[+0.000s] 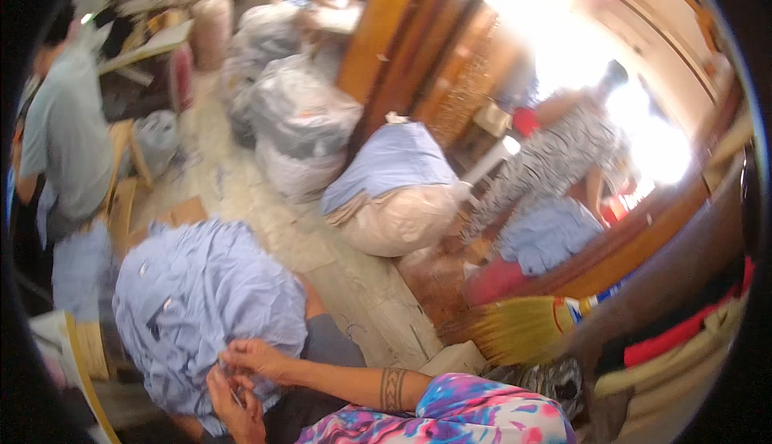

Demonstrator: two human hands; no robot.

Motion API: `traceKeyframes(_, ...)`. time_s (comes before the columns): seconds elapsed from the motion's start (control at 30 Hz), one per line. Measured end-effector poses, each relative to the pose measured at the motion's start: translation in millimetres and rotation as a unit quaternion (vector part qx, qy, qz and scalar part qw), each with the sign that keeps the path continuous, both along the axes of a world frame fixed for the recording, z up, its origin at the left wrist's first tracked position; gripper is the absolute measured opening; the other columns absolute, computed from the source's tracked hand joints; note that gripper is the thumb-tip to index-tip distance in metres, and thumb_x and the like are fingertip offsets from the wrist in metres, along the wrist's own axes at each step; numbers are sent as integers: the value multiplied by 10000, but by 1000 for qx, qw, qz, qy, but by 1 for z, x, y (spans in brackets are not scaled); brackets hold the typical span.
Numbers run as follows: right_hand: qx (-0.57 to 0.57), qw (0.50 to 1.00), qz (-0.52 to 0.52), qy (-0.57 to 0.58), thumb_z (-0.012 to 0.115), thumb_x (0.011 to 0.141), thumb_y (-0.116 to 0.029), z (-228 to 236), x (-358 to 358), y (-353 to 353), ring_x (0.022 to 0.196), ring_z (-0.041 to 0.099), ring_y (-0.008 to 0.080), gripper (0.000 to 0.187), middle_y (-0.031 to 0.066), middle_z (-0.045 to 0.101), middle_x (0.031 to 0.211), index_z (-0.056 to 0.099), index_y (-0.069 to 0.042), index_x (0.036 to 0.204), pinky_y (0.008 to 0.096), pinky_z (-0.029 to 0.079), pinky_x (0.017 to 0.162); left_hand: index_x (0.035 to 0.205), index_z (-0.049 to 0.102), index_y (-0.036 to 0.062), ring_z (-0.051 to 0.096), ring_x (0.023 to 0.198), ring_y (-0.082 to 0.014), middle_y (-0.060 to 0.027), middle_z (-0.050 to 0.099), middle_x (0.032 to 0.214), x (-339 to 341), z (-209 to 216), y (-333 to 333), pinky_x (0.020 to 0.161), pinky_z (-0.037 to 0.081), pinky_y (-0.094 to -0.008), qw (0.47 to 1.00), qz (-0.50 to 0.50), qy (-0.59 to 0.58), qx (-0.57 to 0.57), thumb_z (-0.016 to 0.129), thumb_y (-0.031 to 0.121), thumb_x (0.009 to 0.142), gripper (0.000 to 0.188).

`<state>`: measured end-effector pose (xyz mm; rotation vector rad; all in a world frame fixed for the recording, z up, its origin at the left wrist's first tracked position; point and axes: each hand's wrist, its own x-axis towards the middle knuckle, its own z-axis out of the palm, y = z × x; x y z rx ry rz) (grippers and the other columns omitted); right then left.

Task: The person uses a small tool to cut and remove tags from light blue shirts, handling them one at a time and placing them on a pile.

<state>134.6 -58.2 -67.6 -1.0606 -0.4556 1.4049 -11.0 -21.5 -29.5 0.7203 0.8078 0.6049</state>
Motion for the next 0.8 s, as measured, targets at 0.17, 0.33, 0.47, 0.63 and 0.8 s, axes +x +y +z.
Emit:
traceKeyframes(0.17, 33, 999, -29, 23, 703, 1016, -384, -2, -5, -21, 577, 524, 62, 323, -2, 614, 725, 613, -93, 908, 242, 405, 551, 1185, 546, 143, 327, 351, -54, -36, 581, 772, 4, -2, -11, 306, 208, -216, 1000, 0, 10, -29, 463, 447, 1101, 326)
traceKeyframes(0.33, 37, 997, -14, 70, 685, 1028, -361, -1, -4, -12, 599, 498, 48, 276, -37, 582, 750, 603, -104, 973, 224, 406, 604, 1054, 618, 113, 482, 443, -61, -46, 697, 813, 7, 22, -1, 371, 356, -208, 997, -38, 19, -63, 476, 358, 1099, 286)
traceKeyframes(0.47, 41, 989, 25, 141, 695, 1015, -419, -9, -10, -9, 659, 553, 59, 300, -53, 614, 816, 608, -136, 1060, 229, 465, 648, 1011, 624, 92, 418, 406, -56, -43, 671, 752, 2, 32, -1, 349, 322, -210, 995, -40, -56, -74, 455, 419, 1104, 380)
traceKeyframes(0.63, 1, 980, 15, 197, 657, 1034, -422, -1, -17, -13, 811, 576, 64, 265, -63, 610, 847, 636, -161, 1071, 282, 450, 843, 996, 620, 74, 388, 392, -57, -28, 632, 708, 3, 26, 1, 337, 303, -219, 995, -17, -68, -72, 439, 421, 1111, 408)
traceKeyframes(0.8, -6, 969, 39, 242, 598, 1052, -492, 3, -13, -14, 922, 605, 96, 342, -41, 644, 926, 665, -165, 1128, 299, 464, 890, 991, 616, 76, 392, 398, -63, -25, 623, 702, 6, 17, 4, 337, 300, -221, 995, -25, -71, -69, 426, 414, 1113, 407)
